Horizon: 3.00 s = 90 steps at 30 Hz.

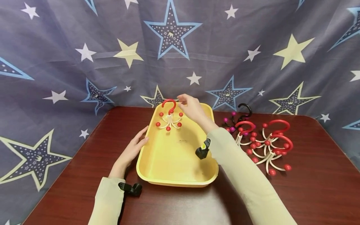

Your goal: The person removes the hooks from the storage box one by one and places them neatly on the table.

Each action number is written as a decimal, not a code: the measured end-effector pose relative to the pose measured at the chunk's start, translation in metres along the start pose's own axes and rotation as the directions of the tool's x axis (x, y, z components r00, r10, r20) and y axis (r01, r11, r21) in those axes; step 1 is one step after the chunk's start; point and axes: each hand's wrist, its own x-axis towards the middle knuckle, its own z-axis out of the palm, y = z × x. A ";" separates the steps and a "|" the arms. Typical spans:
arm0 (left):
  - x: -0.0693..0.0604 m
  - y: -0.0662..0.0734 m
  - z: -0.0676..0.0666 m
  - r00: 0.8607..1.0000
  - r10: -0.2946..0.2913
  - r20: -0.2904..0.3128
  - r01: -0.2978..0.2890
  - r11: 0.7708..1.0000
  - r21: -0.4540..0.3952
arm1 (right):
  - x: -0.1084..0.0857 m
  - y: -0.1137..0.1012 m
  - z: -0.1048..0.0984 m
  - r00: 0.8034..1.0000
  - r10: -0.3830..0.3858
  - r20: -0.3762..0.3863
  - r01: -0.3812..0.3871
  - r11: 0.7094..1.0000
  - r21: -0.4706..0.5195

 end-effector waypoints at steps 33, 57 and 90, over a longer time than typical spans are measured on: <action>0.000 -0.002 0.001 0.999 0.031 -0.015 -0.031 0.999 0.015 | 0.022 0.007 0.033 0.999 0.025 0.043 -0.019 0.992 -0.125; 0.000 0.001 0.001 1.000 -0.019 -0.007 0.019 1.000 0.007 | 0.013 0.004 0.035 0.997 0.077 0.011 -0.078 0.993 0.093; -0.001 0.001 0.002 1.000 -0.023 -0.009 0.023 1.000 -0.007 | -0.053 -0.004 -0.023 1.000 -0.018 -0.001 0.018 0.971 0.240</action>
